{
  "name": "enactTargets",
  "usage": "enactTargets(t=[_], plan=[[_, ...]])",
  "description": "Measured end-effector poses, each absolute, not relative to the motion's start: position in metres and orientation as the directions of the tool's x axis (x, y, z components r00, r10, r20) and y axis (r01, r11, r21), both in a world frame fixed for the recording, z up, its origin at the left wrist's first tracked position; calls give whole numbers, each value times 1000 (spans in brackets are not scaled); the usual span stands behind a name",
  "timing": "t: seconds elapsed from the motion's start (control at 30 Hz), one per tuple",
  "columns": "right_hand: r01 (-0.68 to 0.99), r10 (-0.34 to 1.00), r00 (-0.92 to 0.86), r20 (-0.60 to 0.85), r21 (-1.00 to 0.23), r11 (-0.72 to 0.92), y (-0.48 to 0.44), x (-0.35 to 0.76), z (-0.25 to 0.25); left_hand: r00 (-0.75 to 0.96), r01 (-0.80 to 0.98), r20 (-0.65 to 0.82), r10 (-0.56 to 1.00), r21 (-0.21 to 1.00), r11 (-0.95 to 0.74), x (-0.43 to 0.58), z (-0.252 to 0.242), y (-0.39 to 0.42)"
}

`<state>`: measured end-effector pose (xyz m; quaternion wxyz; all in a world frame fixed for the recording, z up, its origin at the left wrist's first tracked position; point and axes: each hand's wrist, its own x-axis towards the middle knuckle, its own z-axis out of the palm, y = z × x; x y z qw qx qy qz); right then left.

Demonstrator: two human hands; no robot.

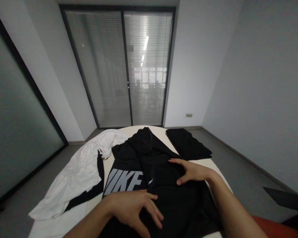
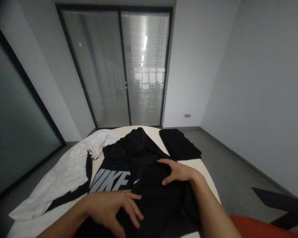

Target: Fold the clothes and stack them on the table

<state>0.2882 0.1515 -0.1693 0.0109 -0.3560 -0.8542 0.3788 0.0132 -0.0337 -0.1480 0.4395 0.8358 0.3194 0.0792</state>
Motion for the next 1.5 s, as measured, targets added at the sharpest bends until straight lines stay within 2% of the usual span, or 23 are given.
enactTargets(t=[0.07, 0.13, 0.23, 0.33, 0.53, 0.77, 0.9, 1.03, 1.07, 1.17, 1.23, 1.3, 1.37, 1.5], plan=[[567, 618, -754, -225, -698, 437, 155, 290, -171, 637, 614, -165, 753, 699, -366, 13, -154, -32], [551, 622, -754, -209, -717, 427, 159, 291, -174, 498, 751, -221, 839, 594, -289, 11, -161, -29], [555, 634, -748, -195, -707, 438, 164, 291, -181, 404, 843, -308, 861, 490, -220, 1, -172, -21], [551, 621, -762, -185, -690, 470, 167, 291, -185, 347, 887, -330, 878, 420, -193, -12, -179, -12], [592, 541, -780, -315, -651, 475, 166, 287, -169, 334, 907, -298, 894, 359, -219, -31, -184, 2], [670, 530, -743, -409, -475, 571, 141, 309, -154, 337, 924, -381, 861, 311, -223, -27, -174, -16], [663, 539, -747, -389, -492, 564, 124, 325, -140, 346, 926, -411, 843, 294, -237, -14, -155, -42], [685, 541, -728, -422, -479, 549, 117, 309, -130, 351, 917, -258, 900, 289, -275, 2, -138, -46], [668, 556, -744, -371, -450, 593, 117, 301, -131, 325, 926, -198, 925, 264, -269, 6, -136, -41], [619, 623, -776, -98, -307, 723, 122, 268, -139, 202, 971, 12, 979, 130, -202, 12, -144, -14], [605, 627, -779, 21, -240, 759, 127, 246, -147, 78, 991, 136, 988, 95, -91, 13, -157, 9], [603, 627, -774, 82, -203, 771, 133, 227, -153, -93, 988, 207, 974, 141, 64, 11, -173, 28], [605, 627, -773, 99, -180, 775, 137, 211, -158, -192, 974, 240, 952, 169, 154, 6, -190, 42], [643, 656, -753, 61, -149, 752, 141, 191, -169, -267, 947, 337, 903, 265, 182, -6, -217, 54]])
